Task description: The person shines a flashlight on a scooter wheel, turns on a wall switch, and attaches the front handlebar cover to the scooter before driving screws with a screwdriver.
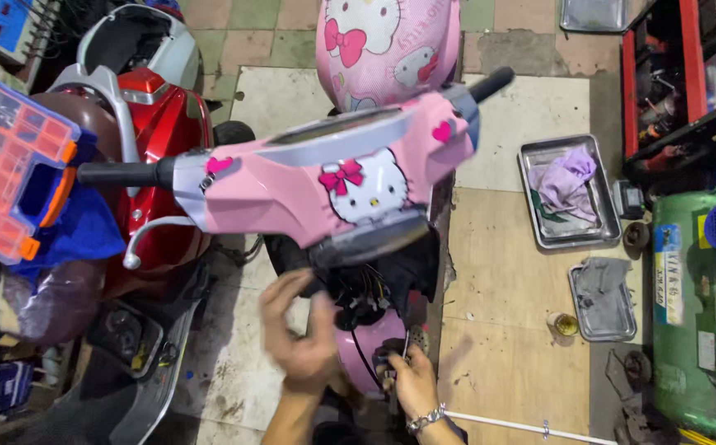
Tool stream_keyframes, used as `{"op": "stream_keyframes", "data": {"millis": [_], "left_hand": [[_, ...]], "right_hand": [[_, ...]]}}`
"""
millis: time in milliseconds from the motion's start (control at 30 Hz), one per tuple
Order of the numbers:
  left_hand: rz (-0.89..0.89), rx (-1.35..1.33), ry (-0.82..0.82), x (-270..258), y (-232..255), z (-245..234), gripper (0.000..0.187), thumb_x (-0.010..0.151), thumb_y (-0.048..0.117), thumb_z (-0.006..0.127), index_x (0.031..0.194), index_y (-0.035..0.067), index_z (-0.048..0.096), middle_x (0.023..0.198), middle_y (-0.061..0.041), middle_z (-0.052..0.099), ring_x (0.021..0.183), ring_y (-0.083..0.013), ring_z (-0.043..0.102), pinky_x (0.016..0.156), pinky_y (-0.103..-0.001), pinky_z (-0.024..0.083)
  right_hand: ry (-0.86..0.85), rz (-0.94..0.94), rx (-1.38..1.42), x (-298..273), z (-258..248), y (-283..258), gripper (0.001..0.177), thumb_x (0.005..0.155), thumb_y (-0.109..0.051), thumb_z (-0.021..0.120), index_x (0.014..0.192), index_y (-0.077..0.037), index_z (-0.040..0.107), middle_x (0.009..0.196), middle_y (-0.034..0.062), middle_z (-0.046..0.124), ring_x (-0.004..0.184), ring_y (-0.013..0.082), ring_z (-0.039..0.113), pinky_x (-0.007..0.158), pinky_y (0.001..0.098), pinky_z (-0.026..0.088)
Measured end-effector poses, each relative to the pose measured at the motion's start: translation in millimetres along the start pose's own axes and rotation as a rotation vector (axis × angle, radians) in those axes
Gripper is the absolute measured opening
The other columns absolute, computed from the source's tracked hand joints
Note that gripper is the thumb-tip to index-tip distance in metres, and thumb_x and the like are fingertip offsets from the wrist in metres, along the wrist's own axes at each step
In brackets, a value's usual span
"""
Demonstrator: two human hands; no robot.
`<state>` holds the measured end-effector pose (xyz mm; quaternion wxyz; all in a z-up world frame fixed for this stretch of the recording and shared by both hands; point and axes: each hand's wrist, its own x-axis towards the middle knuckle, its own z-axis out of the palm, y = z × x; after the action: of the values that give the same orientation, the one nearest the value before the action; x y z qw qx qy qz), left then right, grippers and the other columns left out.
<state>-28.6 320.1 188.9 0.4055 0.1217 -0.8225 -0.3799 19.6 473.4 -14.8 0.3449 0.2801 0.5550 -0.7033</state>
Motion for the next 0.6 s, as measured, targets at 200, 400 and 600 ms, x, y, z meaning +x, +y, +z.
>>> {"op": "stream_keyframes", "data": {"millis": [200, 400, 600], "left_hand": [[0.269, 0.386, -0.208, 20.6, 45.7, 75.8, 0.055, 0.092, 0.025, 0.076, 0.142, 0.012, 0.058, 0.155, -0.012, 0.048, 0.149, -0.0319, 0.039, 0.121, -0.048, 0.026], [0.382, 0.652, -0.192, 8.9, 19.7, 93.8, 0.070, 0.094, 0.032, 0.076, 0.157, 0.020, 0.047, 0.168, -0.007, 0.035, 0.158, -0.0265, 0.027, 0.123, -0.047, 0.019], [0.383, 0.730, -0.120, 9.2, 21.8, 102.1, 0.072, 0.093, 0.035, 0.078, 0.155, 0.019, 0.048, 0.168, -0.008, 0.036, 0.158, -0.0290, 0.027, 0.125, -0.049, 0.019]], "right_hand": [[-0.115, 0.002, 0.039, -45.6, -21.8, -11.5, 0.024, 0.091, -0.004, 0.057, 0.111, -0.003, 0.071, 0.081, 0.0083, 0.074, 0.050, 0.0153, 0.058, 0.045, 0.0302, 0.047], [-0.171, -0.157, 0.241, -95.9, -53.9, -56.2, 0.025, 0.095, -0.008, 0.058, 0.117, 0.003, 0.065, 0.095, 0.0143, 0.074, 0.069, 0.0152, 0.066, 0.052, 0.0280, 0.051], [-0.260, -0.140, 0.288, -98.1, -138.2, -127.8, 0.027, 0.096, -0.009, 0.055, 0.120, 0.002, 0.061, 0.105, 0.0174, 0.073, 0.074, 0.0180, 0.069, 0.053, 0.0295, 0.052]]}}
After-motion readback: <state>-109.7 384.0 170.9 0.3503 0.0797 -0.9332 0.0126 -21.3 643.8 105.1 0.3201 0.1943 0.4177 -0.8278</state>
